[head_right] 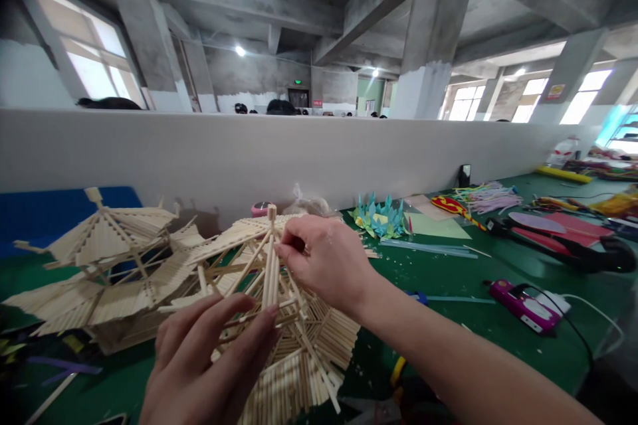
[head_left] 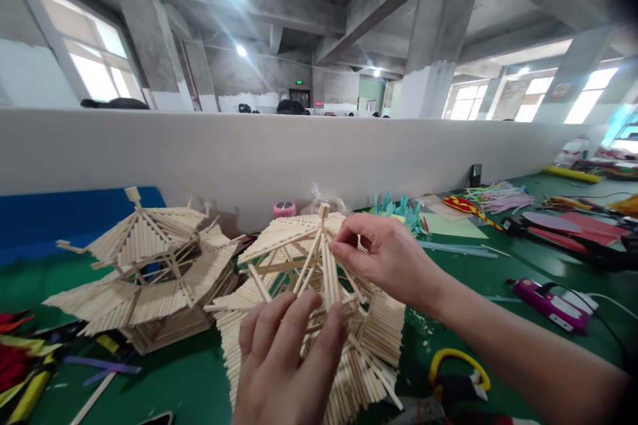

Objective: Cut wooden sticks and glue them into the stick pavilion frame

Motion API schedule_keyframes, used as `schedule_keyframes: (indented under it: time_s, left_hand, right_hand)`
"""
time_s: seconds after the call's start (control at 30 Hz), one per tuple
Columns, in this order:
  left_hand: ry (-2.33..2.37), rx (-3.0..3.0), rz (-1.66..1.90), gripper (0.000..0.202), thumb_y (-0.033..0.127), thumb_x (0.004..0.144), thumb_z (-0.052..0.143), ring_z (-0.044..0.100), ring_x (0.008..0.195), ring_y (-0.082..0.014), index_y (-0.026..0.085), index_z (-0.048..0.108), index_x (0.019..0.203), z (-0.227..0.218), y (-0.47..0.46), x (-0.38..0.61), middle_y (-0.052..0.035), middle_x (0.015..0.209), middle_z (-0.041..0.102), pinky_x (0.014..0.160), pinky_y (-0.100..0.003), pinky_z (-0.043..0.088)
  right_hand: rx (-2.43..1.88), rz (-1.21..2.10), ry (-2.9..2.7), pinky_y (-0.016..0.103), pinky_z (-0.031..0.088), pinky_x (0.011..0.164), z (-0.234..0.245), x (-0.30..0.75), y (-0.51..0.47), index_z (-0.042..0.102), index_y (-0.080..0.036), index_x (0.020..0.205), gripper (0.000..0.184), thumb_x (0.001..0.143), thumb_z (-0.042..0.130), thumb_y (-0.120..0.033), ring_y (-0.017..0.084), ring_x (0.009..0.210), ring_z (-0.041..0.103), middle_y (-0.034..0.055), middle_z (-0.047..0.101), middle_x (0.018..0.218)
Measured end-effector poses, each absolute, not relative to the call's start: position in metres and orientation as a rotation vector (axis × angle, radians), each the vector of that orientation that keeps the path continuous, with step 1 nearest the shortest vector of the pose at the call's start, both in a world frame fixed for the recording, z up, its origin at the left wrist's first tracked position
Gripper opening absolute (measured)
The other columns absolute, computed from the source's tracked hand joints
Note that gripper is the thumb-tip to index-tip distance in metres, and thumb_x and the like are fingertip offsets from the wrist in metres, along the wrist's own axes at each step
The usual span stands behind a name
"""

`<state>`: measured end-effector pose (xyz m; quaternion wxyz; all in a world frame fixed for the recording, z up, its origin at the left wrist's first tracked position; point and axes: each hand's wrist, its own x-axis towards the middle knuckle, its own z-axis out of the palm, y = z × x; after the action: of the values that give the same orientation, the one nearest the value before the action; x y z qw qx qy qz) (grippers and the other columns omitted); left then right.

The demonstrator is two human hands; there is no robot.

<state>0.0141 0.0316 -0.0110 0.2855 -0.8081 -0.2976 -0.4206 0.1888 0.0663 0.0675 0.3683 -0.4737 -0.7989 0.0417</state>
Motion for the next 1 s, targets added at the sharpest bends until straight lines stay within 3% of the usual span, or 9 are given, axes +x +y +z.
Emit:
schedule_keyframes:
  time_s: [0.2,0.3,0.43,0.7,1.0]
  left_hand:
    - [-0.788,-2.157,-1.152,0.02,0.013,0.076,0.059,0.049,0.087,-0.0282,0.016,0.065,0.094,-0.009,0.031,0.015,-0.0123,0.094,0.056,0.072,-0.041,0.037]
    - [-0.787,-2.144,-1.153,0.021,0.013,0.073,0.064,0.049,0.086,-0.0279,0.016,0.065,0.093,-0.008,0.03,0.015,-0.0112,0.093,0.056,0.071,-0.04,0.037]
    - [-0.784,-2.131,-1.108,0.023,0.015,0.072,0.066,0.05,0.084,-0.0268,0.016,0.065,0.095,-0.008,0.031,0.015,-0.0101,0.093,0.056,0.069,-0.038,0.037]
    - [-0.79,-2.148,-1.083,0.025,0.014,0.072,0.066,0.05,0.086,-0.0276,0.017,0.065,0.096,-0.007,0.031,0.014,-0.0114,0.095,0.057,0.071,-0.04,0.038]
    - [-0.782,-2.146,-1.046,0.022,0.017,0.077,0.059,0.049,0.088,-0.0259,0.018,0.064,0.098,-0.008,0.031,0.012,-0.0103,0.095,0.056,0.072,-0.038,0.038]
  right_hand:
    - [-1.135,0.15,-2.035,0.023,0.033,0.051,0.061,0.19,0.07,0.054,-0.019,0.065,0.014,0.079,0.053,-0.022,0.008,0.054,0.043,-0.0036,0.053,0.06]
    - [-1.051,0.302,-1.989,0.022,0.038,0.054,0.056,0.195,0.071,0.056,-0.019,0.078,0.012,0.084,0.047,-0.022,0.009,0.058,0.049,-0.0022,0.056,0.065]
    - [-0.934,0.214,-1.967,0.025,0.043,0.065,0.049,0.2,0.069,0.059,-0.018,0.093,0.016,0.083,0.046,-0.016,0.011,0.071,0.054,0.0021,0.061,0.08]
    - [-0.819,0.085,-2.134,0.027,0.045,0.064,0.042,0.202,0.066,0.065,-0.016,0.097,0.023,0.081,0.049,-0.017,0.014,0.072,0.054,0.0062,0.059,0.082]
    - [-0.808,0.199,-2.081,0.026,0.045,0.065,0.041,0.2,0.068,0.066,-0.014,0.093,0.02,0.08,0.05,-0.014,0.012,0.071,0.054,0.005,0.057,0.08]
